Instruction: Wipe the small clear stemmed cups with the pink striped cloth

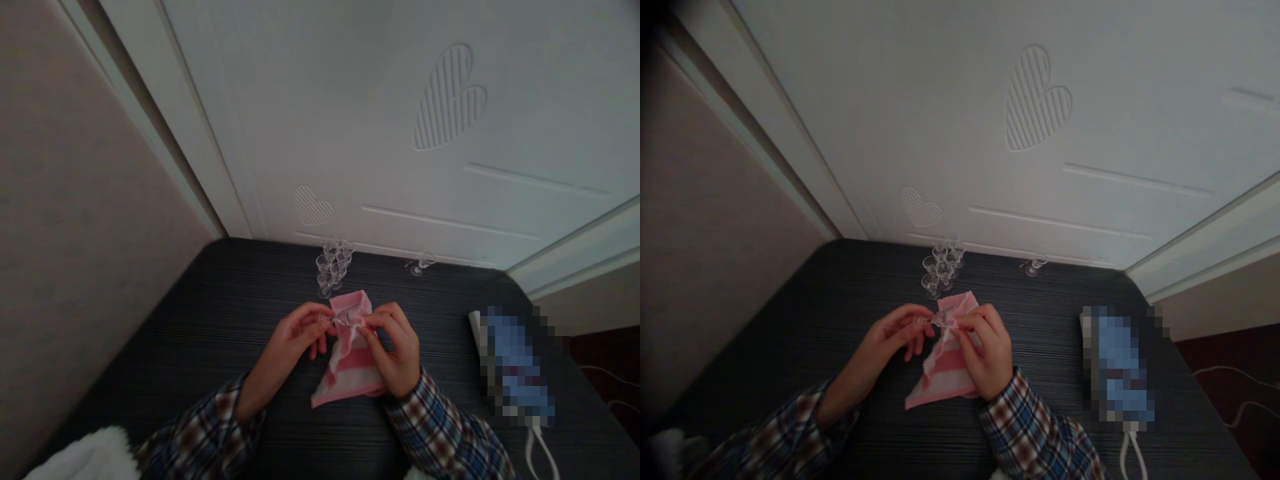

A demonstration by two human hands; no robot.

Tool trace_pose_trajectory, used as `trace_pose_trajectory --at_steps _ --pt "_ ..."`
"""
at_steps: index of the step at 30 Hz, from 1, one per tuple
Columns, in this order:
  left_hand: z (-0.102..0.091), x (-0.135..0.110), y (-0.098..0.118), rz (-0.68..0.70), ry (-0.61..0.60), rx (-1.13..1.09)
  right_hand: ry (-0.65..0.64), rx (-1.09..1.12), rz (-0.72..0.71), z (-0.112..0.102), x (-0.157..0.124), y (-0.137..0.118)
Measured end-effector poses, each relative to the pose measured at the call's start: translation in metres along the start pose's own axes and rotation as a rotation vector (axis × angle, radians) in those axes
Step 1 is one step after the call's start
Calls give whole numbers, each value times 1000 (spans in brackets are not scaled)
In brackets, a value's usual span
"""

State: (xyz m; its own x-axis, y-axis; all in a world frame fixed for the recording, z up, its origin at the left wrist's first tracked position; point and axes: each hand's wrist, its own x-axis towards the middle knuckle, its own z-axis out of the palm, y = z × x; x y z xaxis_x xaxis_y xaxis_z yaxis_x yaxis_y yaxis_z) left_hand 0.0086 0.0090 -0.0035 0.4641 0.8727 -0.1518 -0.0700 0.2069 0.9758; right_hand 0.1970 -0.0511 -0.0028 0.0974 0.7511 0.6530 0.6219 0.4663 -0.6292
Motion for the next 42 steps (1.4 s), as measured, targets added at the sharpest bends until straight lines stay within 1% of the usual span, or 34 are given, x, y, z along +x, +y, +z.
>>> trace_pose_trajectory --at_steps 4,9,15,18,22,26,32,37,42 --pt "1 -1 3 67 46 37 -8 3 19 0 0 2" --pt "-1 -3 2 159 81 110 -11 1 56 0 0 4" --pt "-2 -6 0 247 79 194 -13 3 76 -1 0 3" --pt "-1 -7 2 238 79 212 -13 7 71 -2 0 3" --pt "1 -9 6 177 72 200 -8 5 68 -3 0 3" --pt "0 -8 8 121 31 167 -4 4 49 -3 0 1" --pt "-1 -6 6 96 -15 130 -1 -3 22 -3 1 -1" --pt "2 -8 8 100 15 132 -12 -8 24 -2 0 0" --pt "2 -9 6 133 57 175 -14 -9 44 -2 -1 3"
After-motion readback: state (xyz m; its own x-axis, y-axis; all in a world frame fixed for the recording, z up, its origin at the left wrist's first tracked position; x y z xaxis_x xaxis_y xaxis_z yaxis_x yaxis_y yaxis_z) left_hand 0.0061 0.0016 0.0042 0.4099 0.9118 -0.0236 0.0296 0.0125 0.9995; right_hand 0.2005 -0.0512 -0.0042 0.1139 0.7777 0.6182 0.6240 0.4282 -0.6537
